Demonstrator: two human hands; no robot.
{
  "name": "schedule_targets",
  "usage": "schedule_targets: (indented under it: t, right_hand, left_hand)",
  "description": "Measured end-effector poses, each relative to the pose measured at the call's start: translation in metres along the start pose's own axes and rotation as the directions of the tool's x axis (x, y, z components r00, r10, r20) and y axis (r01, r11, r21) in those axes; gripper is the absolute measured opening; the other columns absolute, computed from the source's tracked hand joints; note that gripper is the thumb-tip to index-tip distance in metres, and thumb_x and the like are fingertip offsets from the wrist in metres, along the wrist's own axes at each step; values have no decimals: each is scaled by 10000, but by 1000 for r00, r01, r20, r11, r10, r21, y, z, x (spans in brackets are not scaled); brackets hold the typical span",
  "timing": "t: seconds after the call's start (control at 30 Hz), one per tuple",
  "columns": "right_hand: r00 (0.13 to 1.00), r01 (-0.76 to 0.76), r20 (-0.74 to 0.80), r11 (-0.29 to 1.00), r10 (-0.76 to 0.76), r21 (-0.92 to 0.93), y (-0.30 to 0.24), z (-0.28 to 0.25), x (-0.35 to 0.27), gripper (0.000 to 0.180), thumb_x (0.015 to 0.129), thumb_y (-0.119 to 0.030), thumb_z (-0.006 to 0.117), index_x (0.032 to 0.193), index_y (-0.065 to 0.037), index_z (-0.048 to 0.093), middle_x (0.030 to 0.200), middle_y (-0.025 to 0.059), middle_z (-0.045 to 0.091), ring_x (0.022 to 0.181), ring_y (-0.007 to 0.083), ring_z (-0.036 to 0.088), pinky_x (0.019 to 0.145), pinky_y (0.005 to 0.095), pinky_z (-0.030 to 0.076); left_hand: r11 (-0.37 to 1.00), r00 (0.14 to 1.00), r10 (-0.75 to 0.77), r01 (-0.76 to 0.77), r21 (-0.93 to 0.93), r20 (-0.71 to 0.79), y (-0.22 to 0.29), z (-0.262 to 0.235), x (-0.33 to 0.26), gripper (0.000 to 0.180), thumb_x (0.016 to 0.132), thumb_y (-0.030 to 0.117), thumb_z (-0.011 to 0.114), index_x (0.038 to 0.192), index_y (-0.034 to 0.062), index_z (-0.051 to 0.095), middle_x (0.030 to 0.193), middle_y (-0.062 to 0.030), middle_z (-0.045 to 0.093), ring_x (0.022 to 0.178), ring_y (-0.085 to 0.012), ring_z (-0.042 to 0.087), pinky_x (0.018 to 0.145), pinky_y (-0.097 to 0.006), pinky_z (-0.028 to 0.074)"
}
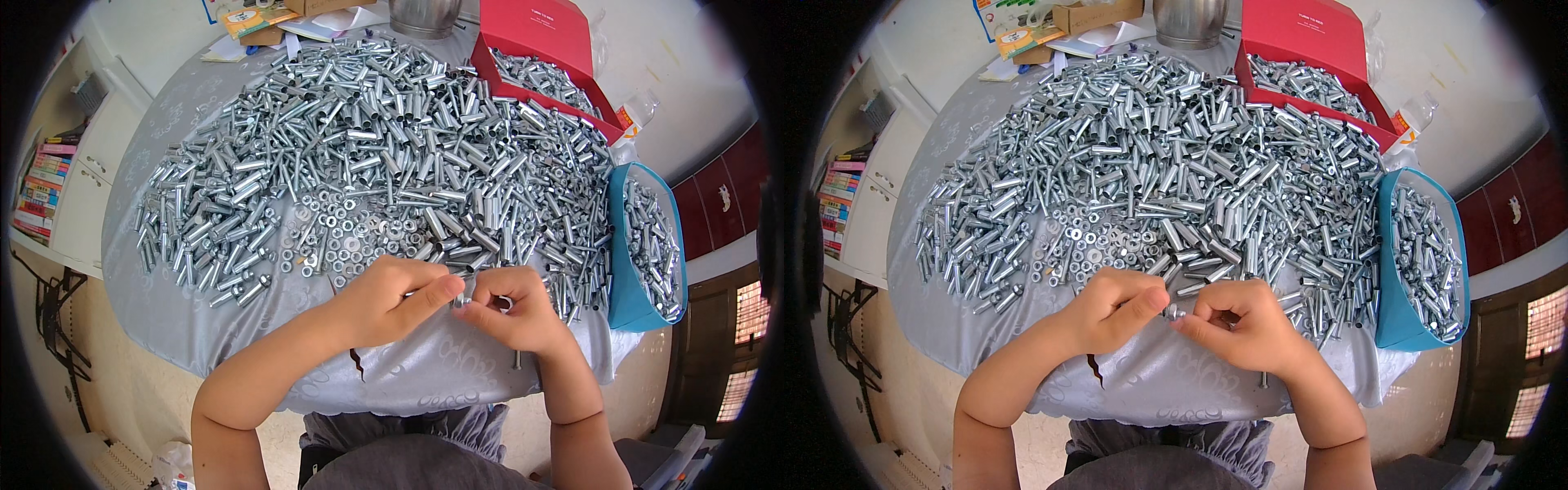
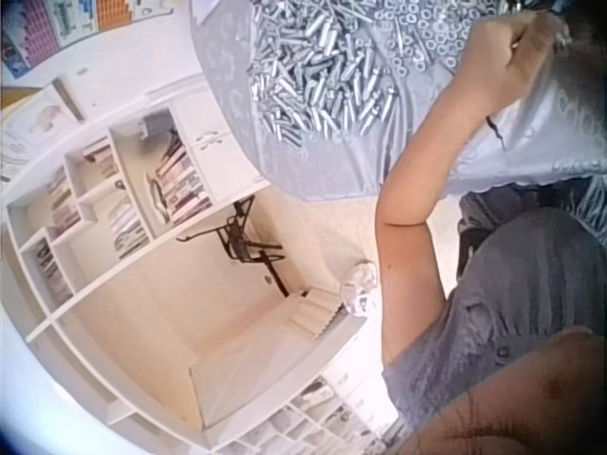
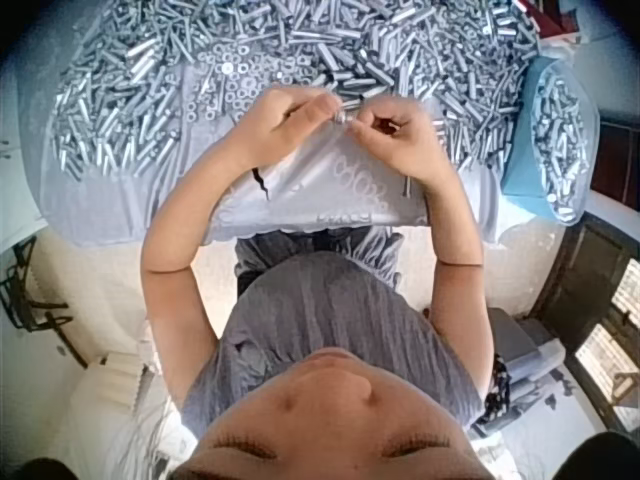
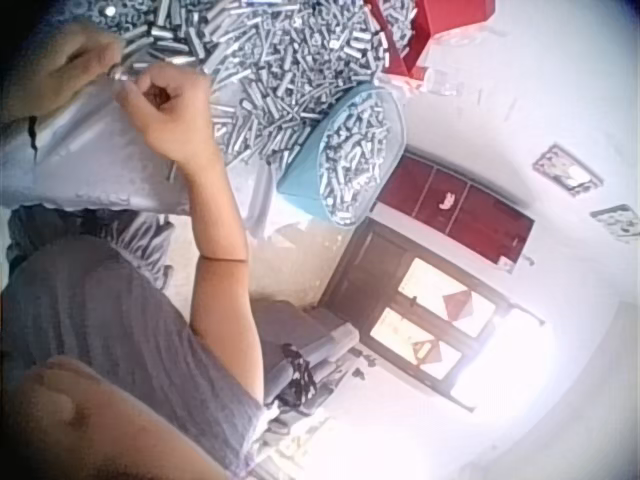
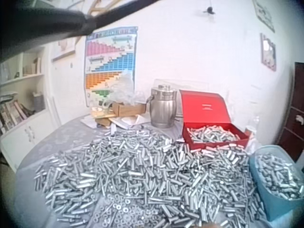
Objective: The person repeatedly picks up cylindrical metal fasteners and small washers from a large pile on a table, threads the washers onto the fasteners, and places the assembled units into a blue container. The process is continuous and repetitive throughout the clip.
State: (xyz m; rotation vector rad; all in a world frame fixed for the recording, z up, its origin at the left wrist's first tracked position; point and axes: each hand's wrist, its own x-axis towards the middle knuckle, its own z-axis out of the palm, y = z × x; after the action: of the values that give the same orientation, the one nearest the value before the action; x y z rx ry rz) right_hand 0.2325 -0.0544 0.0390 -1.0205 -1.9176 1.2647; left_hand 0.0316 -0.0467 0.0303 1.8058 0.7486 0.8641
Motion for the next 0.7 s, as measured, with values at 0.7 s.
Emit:
schedule_targets:
  t: [0.7]
  right_hand:
    - [973, 206, -35, 932, -226, -298, -3, 5, 2, 265, 732, -109, 693, 939, -17, 556, 776, 83, 579, 565, 187, 554, 508, 271, 454]
  left_hand:
    - [987, 987, -159, 159, -1, 21, -5, 1, 2, 421, 929, 357, 416, 740, 1, 538, 561, -81, 455, 522, -153, 406, 504, -294, 348]
